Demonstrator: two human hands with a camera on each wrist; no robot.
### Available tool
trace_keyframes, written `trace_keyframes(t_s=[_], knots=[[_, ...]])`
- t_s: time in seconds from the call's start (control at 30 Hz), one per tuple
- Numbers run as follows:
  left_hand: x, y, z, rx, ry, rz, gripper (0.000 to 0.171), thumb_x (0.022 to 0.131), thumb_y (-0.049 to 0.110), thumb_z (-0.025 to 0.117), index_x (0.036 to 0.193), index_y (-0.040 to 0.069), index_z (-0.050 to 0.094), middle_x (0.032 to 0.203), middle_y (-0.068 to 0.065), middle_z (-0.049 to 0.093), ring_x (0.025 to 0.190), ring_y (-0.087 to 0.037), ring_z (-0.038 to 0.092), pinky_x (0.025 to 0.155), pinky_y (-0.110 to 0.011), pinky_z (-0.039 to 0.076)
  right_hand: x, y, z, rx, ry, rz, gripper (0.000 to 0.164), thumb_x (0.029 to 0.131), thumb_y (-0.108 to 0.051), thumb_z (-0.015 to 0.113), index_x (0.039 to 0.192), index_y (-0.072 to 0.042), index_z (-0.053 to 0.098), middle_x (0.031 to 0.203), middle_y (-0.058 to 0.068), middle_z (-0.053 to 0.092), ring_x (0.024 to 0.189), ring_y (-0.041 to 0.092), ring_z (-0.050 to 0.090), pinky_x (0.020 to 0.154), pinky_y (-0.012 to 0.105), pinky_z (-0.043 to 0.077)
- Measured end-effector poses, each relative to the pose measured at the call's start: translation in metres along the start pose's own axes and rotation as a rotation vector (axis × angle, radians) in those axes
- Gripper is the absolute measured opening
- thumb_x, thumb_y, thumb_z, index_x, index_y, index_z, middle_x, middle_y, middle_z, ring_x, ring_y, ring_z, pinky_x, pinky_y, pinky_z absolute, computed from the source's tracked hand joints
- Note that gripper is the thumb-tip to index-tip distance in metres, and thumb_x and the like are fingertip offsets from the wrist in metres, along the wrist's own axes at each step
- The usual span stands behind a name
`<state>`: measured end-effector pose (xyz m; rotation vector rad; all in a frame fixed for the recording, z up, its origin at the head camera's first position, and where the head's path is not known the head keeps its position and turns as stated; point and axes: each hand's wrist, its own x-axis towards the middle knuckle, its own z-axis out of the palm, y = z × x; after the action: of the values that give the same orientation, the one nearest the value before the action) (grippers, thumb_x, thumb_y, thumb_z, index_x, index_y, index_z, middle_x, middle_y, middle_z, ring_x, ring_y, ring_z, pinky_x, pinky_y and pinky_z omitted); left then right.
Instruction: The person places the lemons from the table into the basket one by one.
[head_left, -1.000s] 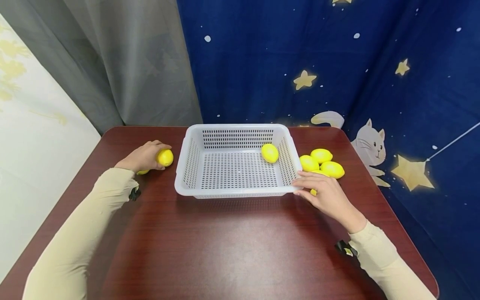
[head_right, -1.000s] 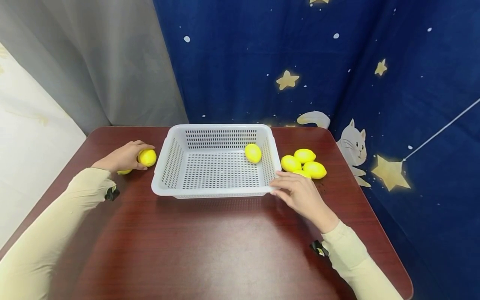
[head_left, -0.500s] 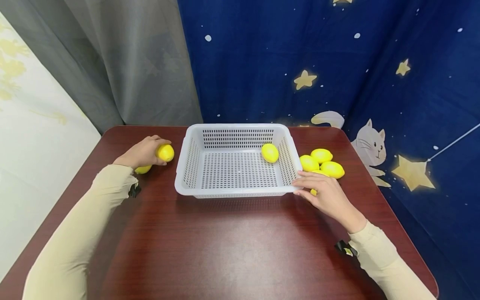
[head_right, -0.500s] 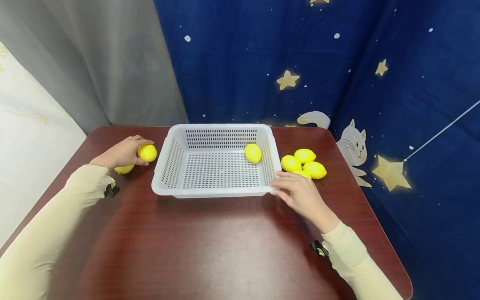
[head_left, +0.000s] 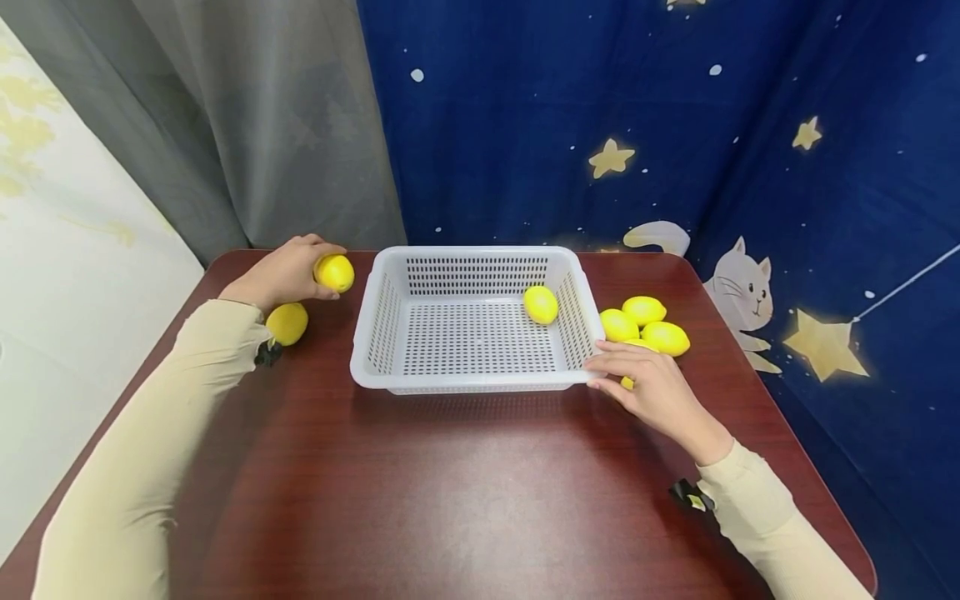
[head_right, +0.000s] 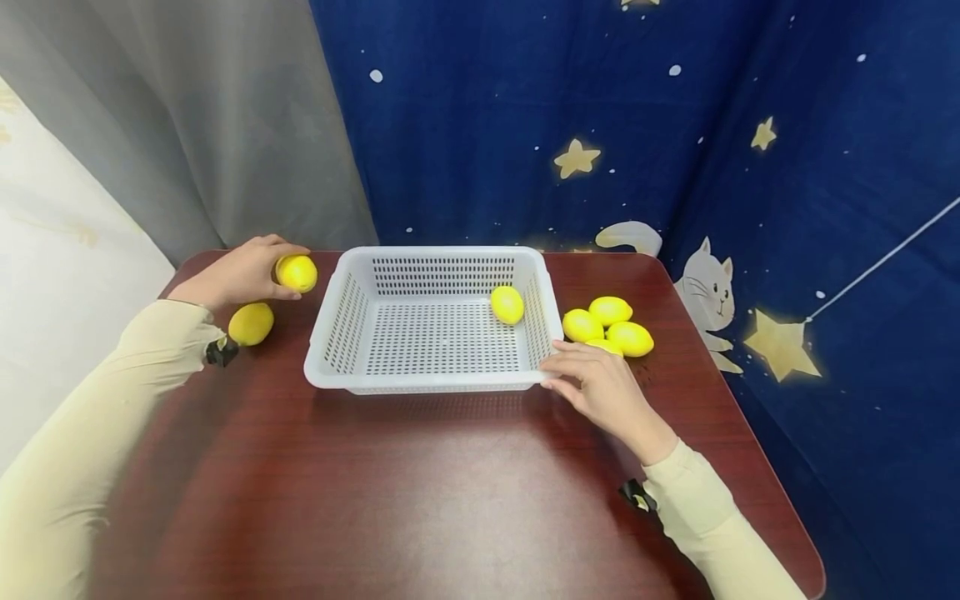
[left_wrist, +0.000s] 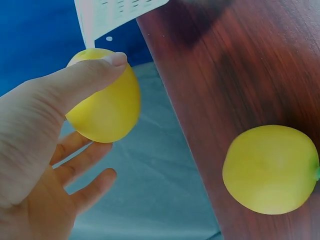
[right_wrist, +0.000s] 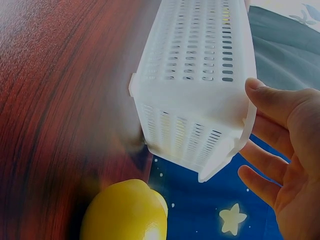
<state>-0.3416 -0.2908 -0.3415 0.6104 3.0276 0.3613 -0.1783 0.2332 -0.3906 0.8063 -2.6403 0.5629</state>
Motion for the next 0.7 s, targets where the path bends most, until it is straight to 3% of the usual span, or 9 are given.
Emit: trace_keyframes(t_s=[0.3, 0.7], knots=[[0.008, 0.016, -0.008, 0.003, 0.018, 0.018, 0.068, 0.079, 0.024, 0.08, 0.139, 0.008, 0.053, 0.133, -0.02, 0.052, 0.116, -0.037, 0.045, 0.096, -0.053, 0.048, -0.001, 0.0, 0.0, -0.006, 0.008, -0.014, 0.038, 0.074, -0.024, 0.086, 0.11, -0.013, 0.077, 0.112, 0.005, 0.076, 0.117, 0.027, 0.068, 0.096, 0.045, 0.054], [0.035, 0.058, -0.016, 0.037, 0.034, 0.067, 0.068, 0.078, 0.027, 0.08, 0.139, 0.01, 0.054, 0.134, -0.019, 0.053, 0.118, -0.036, 0.047, 0.101, -0.052, 0.046, -0.001, -0.001, 0.0, 0.004, 0.005, -0.002, 0.038, 0.075, -0.023, 0.085, 0.111, -0.014, 0.077, 0.113, 0.005, 0.076, 0.118, 0.027, 0.067, 0.097, 0.046, 0.053]])
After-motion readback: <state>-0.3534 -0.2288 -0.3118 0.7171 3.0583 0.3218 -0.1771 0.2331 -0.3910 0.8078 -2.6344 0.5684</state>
